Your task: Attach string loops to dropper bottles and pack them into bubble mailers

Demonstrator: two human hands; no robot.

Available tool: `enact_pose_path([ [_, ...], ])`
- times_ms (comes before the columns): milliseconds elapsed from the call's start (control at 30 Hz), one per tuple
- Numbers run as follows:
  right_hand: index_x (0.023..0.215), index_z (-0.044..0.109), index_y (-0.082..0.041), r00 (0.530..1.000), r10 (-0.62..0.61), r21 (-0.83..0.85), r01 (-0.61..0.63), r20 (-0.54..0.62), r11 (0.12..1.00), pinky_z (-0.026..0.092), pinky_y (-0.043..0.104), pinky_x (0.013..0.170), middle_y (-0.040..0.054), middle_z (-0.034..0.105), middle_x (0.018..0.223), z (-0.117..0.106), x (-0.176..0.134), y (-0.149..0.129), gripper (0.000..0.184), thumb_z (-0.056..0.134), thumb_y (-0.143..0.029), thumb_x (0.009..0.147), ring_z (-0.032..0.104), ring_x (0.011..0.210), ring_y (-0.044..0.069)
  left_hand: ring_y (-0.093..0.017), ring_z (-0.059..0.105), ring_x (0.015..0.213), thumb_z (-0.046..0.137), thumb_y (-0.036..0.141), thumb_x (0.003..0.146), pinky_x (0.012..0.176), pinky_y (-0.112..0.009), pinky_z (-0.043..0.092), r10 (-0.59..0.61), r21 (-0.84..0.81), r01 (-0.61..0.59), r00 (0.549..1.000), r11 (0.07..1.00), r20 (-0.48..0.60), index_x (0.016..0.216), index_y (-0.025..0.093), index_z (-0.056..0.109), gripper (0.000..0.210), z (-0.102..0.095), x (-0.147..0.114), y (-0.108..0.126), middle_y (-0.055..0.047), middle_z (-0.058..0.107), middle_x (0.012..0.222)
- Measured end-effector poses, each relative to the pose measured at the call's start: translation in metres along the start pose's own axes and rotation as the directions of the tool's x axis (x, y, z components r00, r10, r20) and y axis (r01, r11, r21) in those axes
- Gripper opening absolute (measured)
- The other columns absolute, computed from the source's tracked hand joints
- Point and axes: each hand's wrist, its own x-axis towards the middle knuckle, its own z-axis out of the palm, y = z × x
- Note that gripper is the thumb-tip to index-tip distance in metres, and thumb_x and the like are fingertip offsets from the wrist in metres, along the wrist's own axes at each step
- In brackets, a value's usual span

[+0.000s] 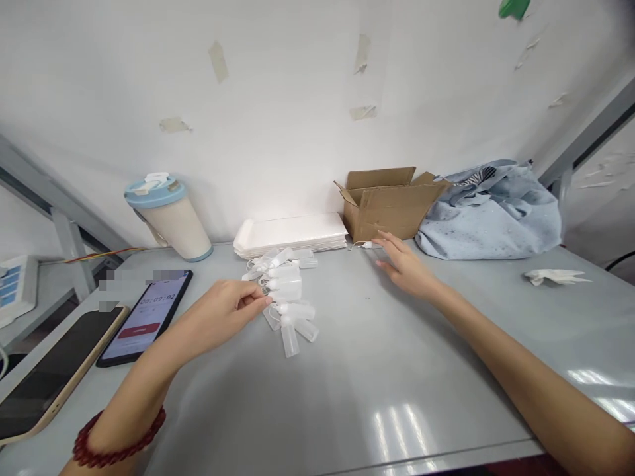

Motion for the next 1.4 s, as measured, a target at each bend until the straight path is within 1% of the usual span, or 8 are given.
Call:
enact_pose_path([
  [133, 0.129, 0.039, -0.018, 1.000, 0.000, -0.021, 0.001, 0.008, 1.000, 0.036, 0.052, 0.102, 0.0152, 0.039, 0.140, 0.007, 0.001, 0.008, 0.042, 0.040, -0.020, 0.086, 0.028, 0.135, 0.031, -0.014, 0.039, 0.054, 0.040, 0.040, 0.087, 0.050, -0.025, 0.026, -0.016, 0.090, 0.025, 0.995, 0.996, -0.098, 0.067, 0.020, 0.051, 0.030, 0.006, -0.004, 0.009, 0.003, 0.046, 0.057],
  [333, 0.126, 0.044, -0.014, 1.000, 0.019, -0.070, -0.019, -0.006, 0.997, 0.042, 0.046, 0.094, 0.0169, 0.051, 0.118, 0.004, 0.003, 0.009, 0.040, 0.040, -0.022, 0.086, 0.049, 0.113, 0.030, -0.015, 0.041, 0.050, 0.036, 0.038, 0.089, 0.049, -0.024, 0.027, 0.010, 0.041, -0.010, 1.000, 0.999, -0.010, 0.078, 0.023, 0.054, 0.025, 0.022, -0.007, 0.021, 0.004, 0.046, 0.053],
  [500, 0.127, 0.045, -0.014, 0.998, 0.063, -0.110, -0.064, -0.014, 0.992, 0.043, 0.047, 0.089, 0.0159, 0.052, 0.105, 0.009, 0.001, 0.009, 0.042, 0.041, -0.023, 0.086, 0.049, 0.103, 0.032, -0.015, 0.044, 0.051, 0.036, 0.039, 0.089, 0.050, -0.024, 0.029, 0.048, 0.034, -0.047, 0.999, 0.998, -0.010, 0.078, 0.023, 0.054, 0.026, 0.026, -0.005, 0.023, 0.004, 0.048, 0.054],
  [667, 0.121, 0.052, -0.011, 0.996, 0.081, -0.139, -0.086, -0.035, 0.987, 0.040, 0.049, 0.090, 0.0198, 0.048, 0.114, 0.009, 0.001, 0.007, 0.039, 0.043, -0.022, 0.085, 0.046, 0.105, 0.034, -0.016, 0.047, 0.053, 0.036, 0.040, 0.088, 0.051, -0.025, 0.030, 0.046, 0.024, -0.046, 0.999, 0.999, -0.004, 0.077, 0.022, 0.055, 0.028, 0.026, -0.004, 0.025, 0.002, 0.051, 0.058],
  [800, 0.121, 0.053, -0.015, 0.998, 0.047, -0.140, -0.051, -0.030, 0.989, 0.039, 0.048, 0.090, 0.0162, 0.048, 0.124, 0.004, 0.002, 0.005, 0.038, 0.042, -0.019, 0.085, 0.045, 0.107, 0.033, -0.016, 0.047, 0.055, 0.036, 0.040, 0.089, 0.053, -0.025, 0.031, 0.061, 0.013, -0.061, 0.998, 0.998, -0.027, 0.075, 0.022, 0.055, 0.029, 0.028, -0.003, 0.023, 0.002, 0.054, 0.060],
  [1000, 0.106, 0.060, -0.017, 0.999, 0.048, -0.121, -0.046, 0.013, 0.992, 0.045, 0.042, 0.081, 0.0128, 0.060, 0.094, 0.001, 0.000, 0.002, 0.025, 0.047, -0.025, 0.086, 0.053, 0.091, 0.028, -0.016, 0.047, 0.054, 0.036, 0.039, 0.089, 0.052, -0.026, 0.031, 0.095, -0.020, -0.097, 0.993, 0.995, -0.074, 0.074, 0.022, 0.056, 0.030, 0.033, 0.000, 0.019, 0.001, 0.054, 0.060],
  [1167, 0.098, 0.058, -0.017, 0.998, -0.005, -0.050, 0.008, 0.059, 0.999, 0.045, 0.039, 0.079, 0.0112, 0.061, 0.098, -0.006, -0.007, -0.026, 0.015, 0.048, -0.021, 0.087, 0.055, 0.092, 0.026, -0.016, 0.046, 0.053, 0.036, 0.040, 0.089, 0.052, -0.025, 0.030, 0.107, -0.051, -0.112, 0.990, 0.992, -0.094, 0.077, 0.022, 0.057, 0.030, 0.038, 0.001, 0.021, 0.003, 0.051, 0.056],
  [1400, 0.110, 0.047, -0.019, 0.954, -0.296, 0.223, 0.297, -0.042, 0.928, 0.044, 0.038, 0.074, 0.0091, 0.061, 0.096, -0.027, -0.031, -0.093, 0.018, 0.044, -0.020, 0.092, 0.054, 0.085, 0.022, -0.014, 0.049, 0.055, 0.039, 0.044, 0.090, 0.054, -0.025, 0.037, 0.053, -0.257, -0.079, 0.993, 0.963, -0.108, 0.123, 0.022, 0.046, 0.040, 0.046, -0.002, 0.029, 0.004, 0.055, 0.068],
])
